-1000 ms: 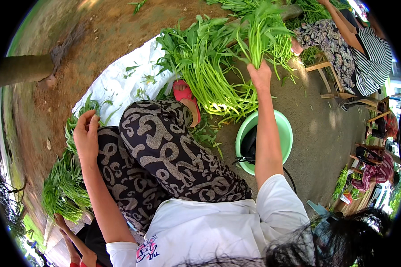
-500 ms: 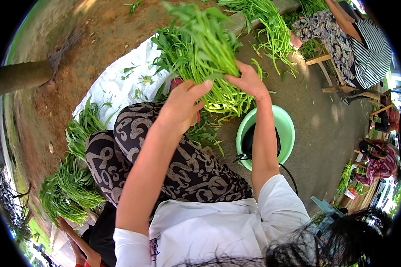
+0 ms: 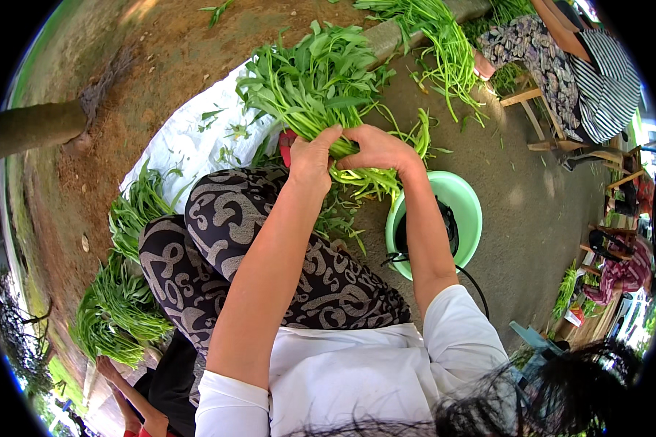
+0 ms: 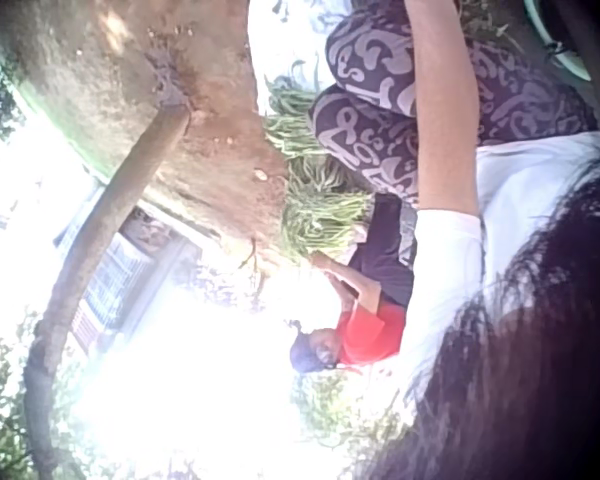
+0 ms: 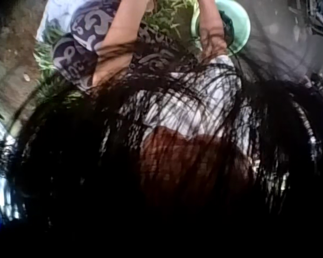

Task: The person picks leaves from bundles of leafy green vegetables by hand and places the harvested leaves into a green plastic bucket while seated outdoors.

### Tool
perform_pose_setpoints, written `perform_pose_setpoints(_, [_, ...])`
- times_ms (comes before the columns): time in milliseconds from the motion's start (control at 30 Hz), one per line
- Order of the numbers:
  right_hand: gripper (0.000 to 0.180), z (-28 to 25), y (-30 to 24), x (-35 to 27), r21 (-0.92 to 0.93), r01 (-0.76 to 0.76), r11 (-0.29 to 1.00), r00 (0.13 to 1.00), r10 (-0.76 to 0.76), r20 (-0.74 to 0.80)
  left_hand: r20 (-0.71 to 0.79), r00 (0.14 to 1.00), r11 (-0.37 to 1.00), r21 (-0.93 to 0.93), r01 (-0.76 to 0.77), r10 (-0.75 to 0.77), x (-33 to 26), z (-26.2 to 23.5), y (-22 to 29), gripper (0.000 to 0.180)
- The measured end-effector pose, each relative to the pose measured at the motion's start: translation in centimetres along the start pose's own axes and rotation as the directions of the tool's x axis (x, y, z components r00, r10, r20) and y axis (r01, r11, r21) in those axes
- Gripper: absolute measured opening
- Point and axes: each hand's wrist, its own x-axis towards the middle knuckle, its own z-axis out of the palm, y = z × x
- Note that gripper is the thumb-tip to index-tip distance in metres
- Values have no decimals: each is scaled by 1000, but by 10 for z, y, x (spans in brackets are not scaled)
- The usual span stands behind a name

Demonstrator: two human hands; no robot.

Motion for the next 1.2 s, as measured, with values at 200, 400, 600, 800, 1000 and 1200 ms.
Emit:
perform_pose_setpoints(200, [35, -6, 67, 27, 650, -108, 752, 974, 210, -81, -25, 999, 993, -116, -26, 23, -5, 5, 1, 28])
perform_pose_setpoints(400, [31, 6, 121, 59, 269, -263, 926, 940, 183, 288, 224, 959, 980, -134, -147, 174, -35, 14, 1, 18])
perform_pose_setpoints(600, [48, 1, 163, 70, 171, -509, 843, 830, 429, 356, 318, 913, 949, 97, -300, 256, -105, 18, 41, 17])
perform_pose_setpoints(800, [62, -5, 145, 75, -100, -469, 878, 814, 473, 336, 267, 834, 875, -103, -473, 482, -150, -18, 100, 22])
perform_pose_setpoints(1000, [49, 4, 160, 66, -62, -323, 945, 930, 328, 165, 186, 789, 805, -247, -539, 586, -178, -69, 182, 18])
perform_pose_setpoints(1200, [27, -35, 99, 90, 100, 1, 995, 893, 44, -447, 53, 725, 652, -485, -582, 687, -188, -149, 241, 10])
